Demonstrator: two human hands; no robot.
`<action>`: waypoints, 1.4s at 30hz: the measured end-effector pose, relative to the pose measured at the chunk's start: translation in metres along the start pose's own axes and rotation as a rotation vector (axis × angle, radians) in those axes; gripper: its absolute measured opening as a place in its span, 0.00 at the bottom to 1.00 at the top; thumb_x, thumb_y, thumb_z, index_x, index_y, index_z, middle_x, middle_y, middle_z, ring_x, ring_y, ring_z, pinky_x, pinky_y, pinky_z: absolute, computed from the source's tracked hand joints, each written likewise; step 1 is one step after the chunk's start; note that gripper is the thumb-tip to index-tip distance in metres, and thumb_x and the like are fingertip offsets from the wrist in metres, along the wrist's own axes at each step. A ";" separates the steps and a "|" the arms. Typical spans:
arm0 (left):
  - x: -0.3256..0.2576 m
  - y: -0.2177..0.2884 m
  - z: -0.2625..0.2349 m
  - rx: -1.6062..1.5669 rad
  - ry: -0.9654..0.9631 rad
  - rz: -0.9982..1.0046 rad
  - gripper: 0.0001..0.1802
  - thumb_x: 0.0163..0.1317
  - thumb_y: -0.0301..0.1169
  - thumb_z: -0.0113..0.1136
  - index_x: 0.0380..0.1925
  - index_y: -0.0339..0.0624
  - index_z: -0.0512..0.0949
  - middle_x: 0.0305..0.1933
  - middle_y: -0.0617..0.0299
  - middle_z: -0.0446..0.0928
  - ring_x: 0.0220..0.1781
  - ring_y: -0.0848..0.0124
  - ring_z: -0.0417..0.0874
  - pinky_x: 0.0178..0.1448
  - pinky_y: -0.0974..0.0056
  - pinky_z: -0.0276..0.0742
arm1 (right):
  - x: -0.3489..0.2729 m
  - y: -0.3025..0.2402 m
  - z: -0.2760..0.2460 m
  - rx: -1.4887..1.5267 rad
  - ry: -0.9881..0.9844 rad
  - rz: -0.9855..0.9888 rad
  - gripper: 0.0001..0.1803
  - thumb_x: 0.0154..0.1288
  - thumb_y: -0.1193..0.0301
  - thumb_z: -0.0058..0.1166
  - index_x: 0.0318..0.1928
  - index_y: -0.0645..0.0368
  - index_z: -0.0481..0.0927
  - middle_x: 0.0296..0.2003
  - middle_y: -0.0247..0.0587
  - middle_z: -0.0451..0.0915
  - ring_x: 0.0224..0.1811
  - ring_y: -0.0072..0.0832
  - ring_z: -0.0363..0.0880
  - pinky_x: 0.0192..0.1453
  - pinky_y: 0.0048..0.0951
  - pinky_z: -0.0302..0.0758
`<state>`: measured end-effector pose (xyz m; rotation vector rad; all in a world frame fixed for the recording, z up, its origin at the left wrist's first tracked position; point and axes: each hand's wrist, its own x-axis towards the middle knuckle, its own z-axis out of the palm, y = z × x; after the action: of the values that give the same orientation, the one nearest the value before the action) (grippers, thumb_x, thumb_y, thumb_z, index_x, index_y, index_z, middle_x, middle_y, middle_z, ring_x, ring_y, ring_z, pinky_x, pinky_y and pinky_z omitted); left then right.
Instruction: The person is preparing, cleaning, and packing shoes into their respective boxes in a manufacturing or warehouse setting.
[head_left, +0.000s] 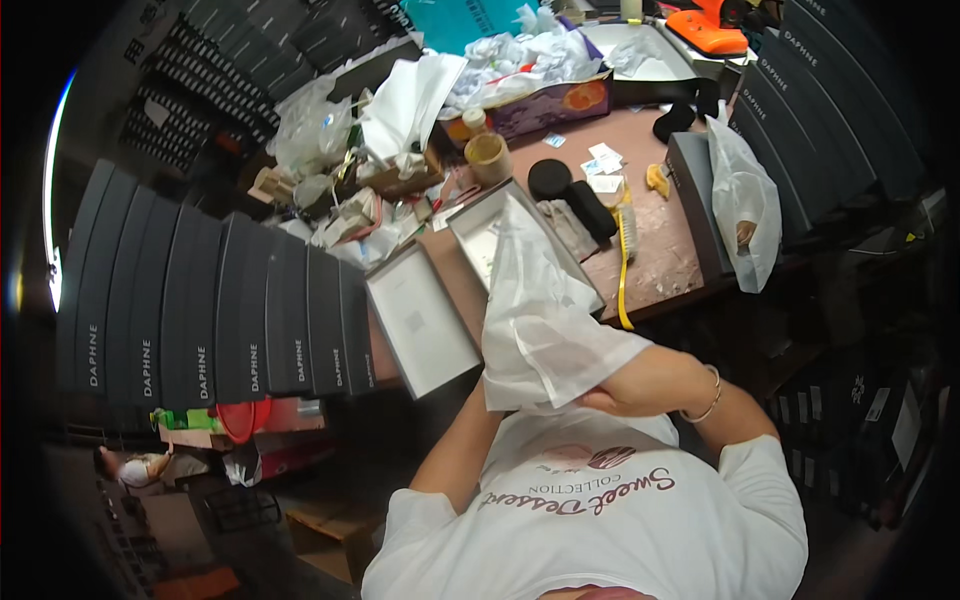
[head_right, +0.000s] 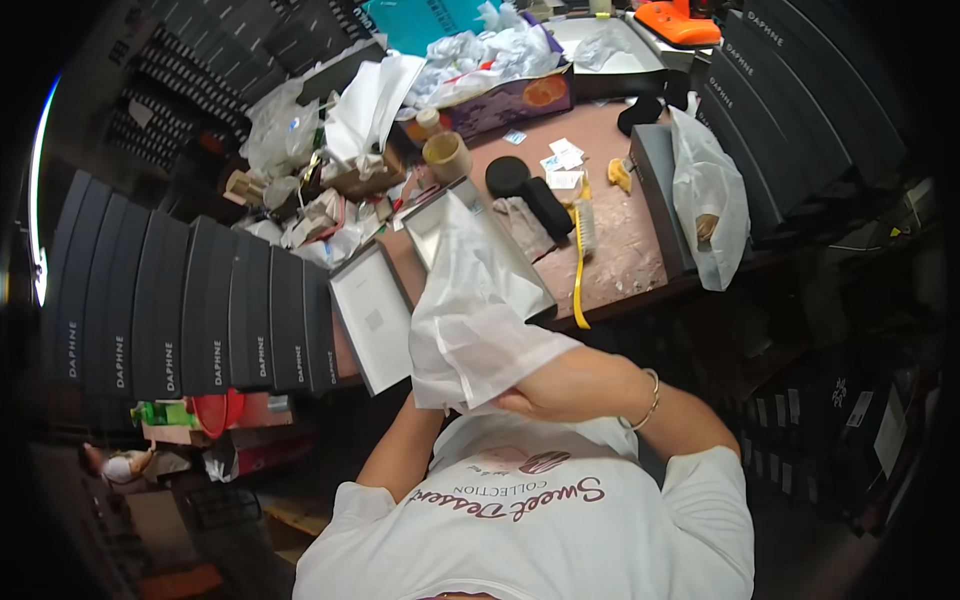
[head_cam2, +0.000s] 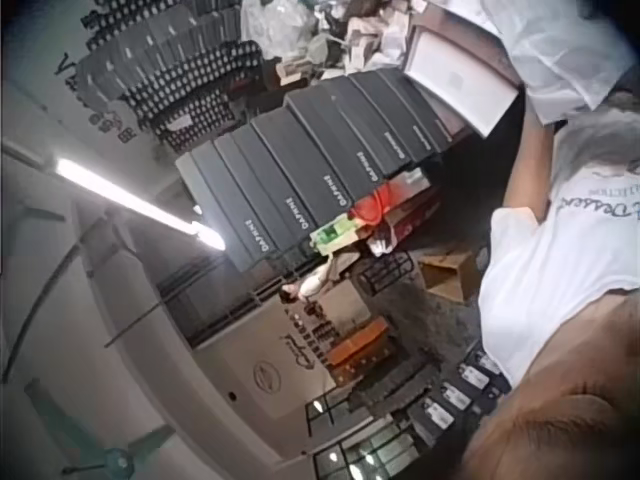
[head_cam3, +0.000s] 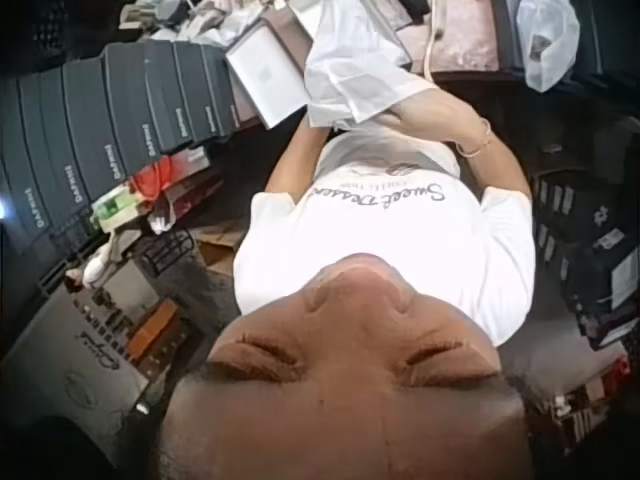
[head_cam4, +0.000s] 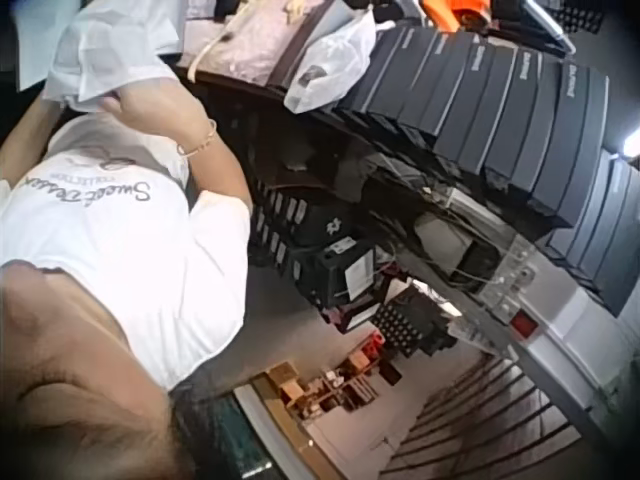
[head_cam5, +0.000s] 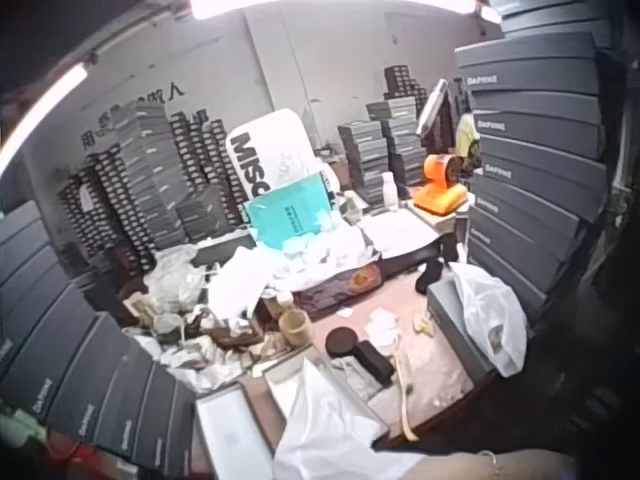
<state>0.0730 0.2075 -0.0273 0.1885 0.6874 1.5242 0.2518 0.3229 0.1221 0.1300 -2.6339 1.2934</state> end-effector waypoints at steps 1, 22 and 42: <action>-0.006 -0.001 0.002 0.075 0.024 0.037 0.31 0.68 0.46 0.51 0.66 0.42 0.58 0.63 0.57 0.66 0.64 0.65 0.68 0.66 0.59 0.67 | 0.011 -0.003 -0.004 0.007 0.073 -0.059 0.29 0.59 0.73 0.55 0.62 0.62 0.66 0.55 0.59 0.71 0.58 0.55 0.68 0.62 0.41 0.67; -0.014 -0.007 -0.001 0.036 0.047 0.155 0.26 0.67 0.34 0.55 0.63 0.40 0.62 0.57 0.57 0.72 0.55 0.69 0.76 0.57 0.64 0.76 | 0.049 0.035 0.030 -0.314 0.012 0.134 0.17 0.54 0.65 0.63 0.44 0.58 0.79 0.43 0.49 0.78 0.46 0.47 0.77 0.49 0.42 0.72; -0.016 0.004 -0.007 0.801 0.044 0.356 0.26 0.68 0.34 0.53 0.64 0.42 0.61 0.62 0.56 0.67 0.62 0.68 0.71 0.65 0.65 0.69 | 0.045 0.032 0.007 -0.158 -0.212 0.134 0.08 0.58 0.73 0.52 0.35 0.64 0.78 0.29 0.53 0.80 0.31 0.48 0.80 0.36 0.43 0.76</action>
<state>0.0673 0.1907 -0.0262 0.9213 1.3295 1.5089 0.2019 0.3376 0.1029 0.0709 -2.9597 1.1609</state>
